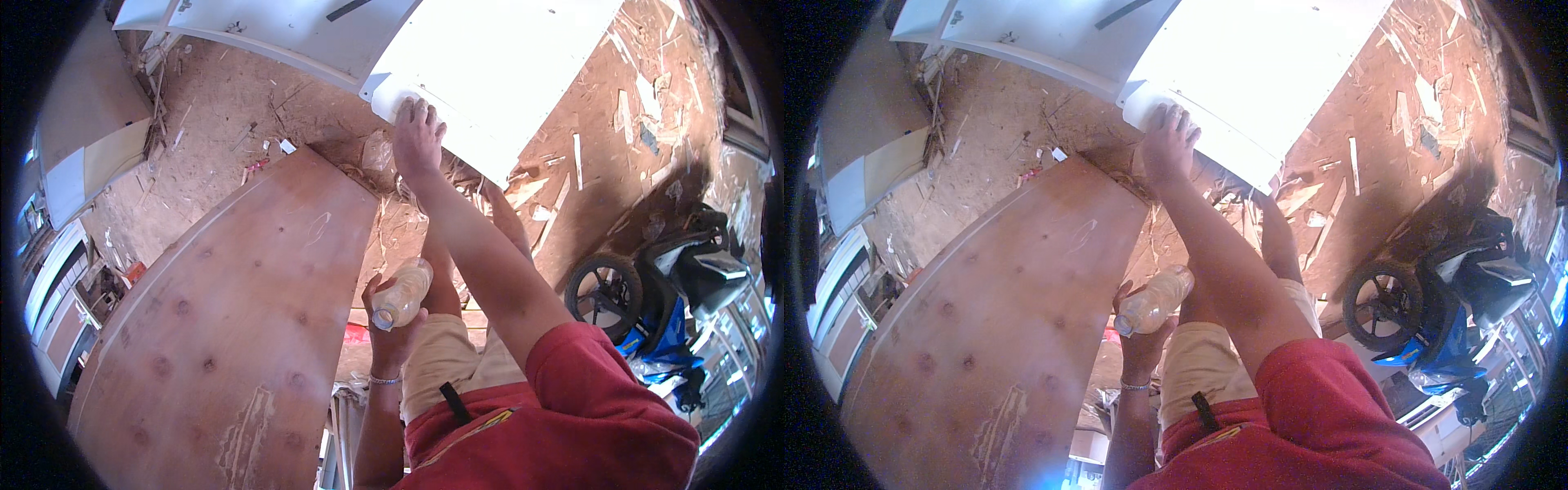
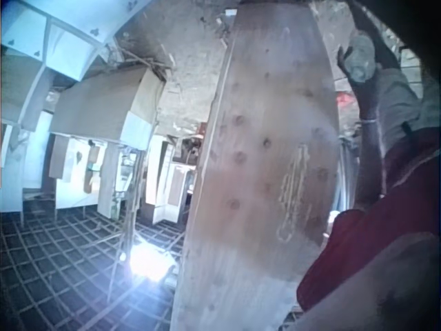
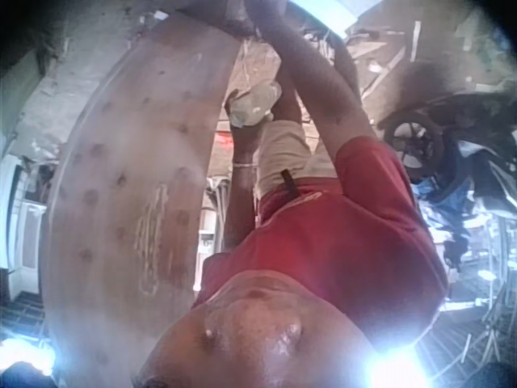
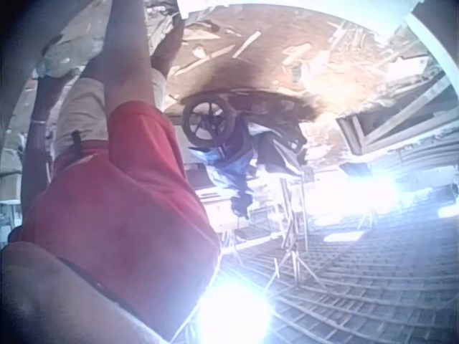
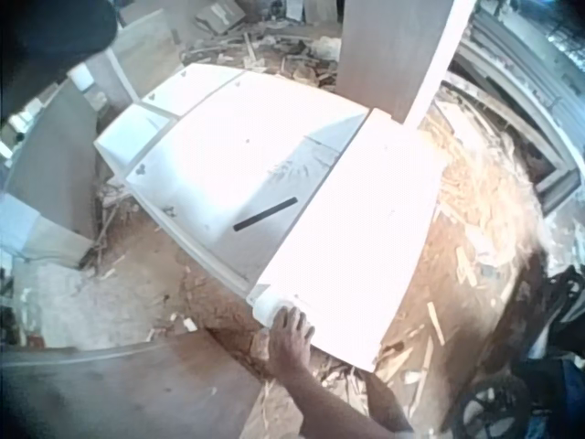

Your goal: The person applies adhesive to the edges of wooden drawer components using a spreader and a liquid from a bottle, then applies a finishing strip and wipes down the surface with a cloth.

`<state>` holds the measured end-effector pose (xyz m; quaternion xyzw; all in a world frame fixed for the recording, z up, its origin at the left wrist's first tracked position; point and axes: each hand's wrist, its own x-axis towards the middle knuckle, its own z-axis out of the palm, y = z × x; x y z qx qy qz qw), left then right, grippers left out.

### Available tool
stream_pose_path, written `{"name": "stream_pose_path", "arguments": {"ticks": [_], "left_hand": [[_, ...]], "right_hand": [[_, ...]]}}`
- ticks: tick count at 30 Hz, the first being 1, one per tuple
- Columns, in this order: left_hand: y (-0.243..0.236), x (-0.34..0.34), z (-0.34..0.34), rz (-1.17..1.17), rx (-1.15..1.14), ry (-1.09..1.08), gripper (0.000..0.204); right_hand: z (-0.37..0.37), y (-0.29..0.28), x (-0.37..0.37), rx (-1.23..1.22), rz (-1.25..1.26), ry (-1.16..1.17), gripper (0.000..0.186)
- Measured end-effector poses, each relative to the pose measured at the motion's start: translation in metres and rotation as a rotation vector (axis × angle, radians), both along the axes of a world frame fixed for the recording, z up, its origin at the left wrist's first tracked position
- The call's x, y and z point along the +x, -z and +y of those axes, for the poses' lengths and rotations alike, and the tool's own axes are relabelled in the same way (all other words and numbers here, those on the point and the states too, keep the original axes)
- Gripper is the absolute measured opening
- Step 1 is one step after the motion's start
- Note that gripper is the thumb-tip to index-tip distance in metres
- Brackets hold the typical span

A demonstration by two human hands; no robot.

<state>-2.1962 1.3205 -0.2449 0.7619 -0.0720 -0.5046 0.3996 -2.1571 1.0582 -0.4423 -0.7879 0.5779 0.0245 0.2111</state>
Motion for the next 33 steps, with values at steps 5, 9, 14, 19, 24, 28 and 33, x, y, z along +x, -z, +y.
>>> {"name": "stream_pose_path", "arguments": {"ticks": [5, 9, 14, 19, 24, 28, 33], "left_hand": [[0.003, -0.001, 0.012, -0.015, 0.037, 0.012, 0.101], [0.005, -0.002, 0.016, 0.017, 0.008, 0.001, 0.101], [0.004, 0.000, 0.010, -0.011, -0.001, 0.041, 0.100], [0.001, 0.002, 0.012, 0.029, -0.014, -0.029, 0.100], [-0.002, 0.000, 0.007, 0.033, -0.015, -0.024, 0.100], [-0.005, -0.001, 0.001, -0.005, -0.022, 0.030, 0.099], [0.002, -0.006, 0.010, -0.001, -0.025, 0.009, 0.099]], "right_hand": [[0.006, -0.002, -0.003, 0.103, 0.021, -0.078, 0.056], [0.000, -0.009, -0.008, 0.011, -0.042, -0.084, 0.052], [-0.003, 0.003, -0.009, -0.056, 0.036, -0.105, 0.050], [0.006, -0.010, 0.001, 0.122, -0.041, -0.130, 0.043], [0.026, -0.018, -0.004, 0.091, -0.063, -0.208, 0.040], [0.036, -0.019, -0.014, 0.289, -0.100, -0.230, 0.045], [0.033, -0.035, -0.056, 0.039, -0.172, -0.138, 0.054]]}}
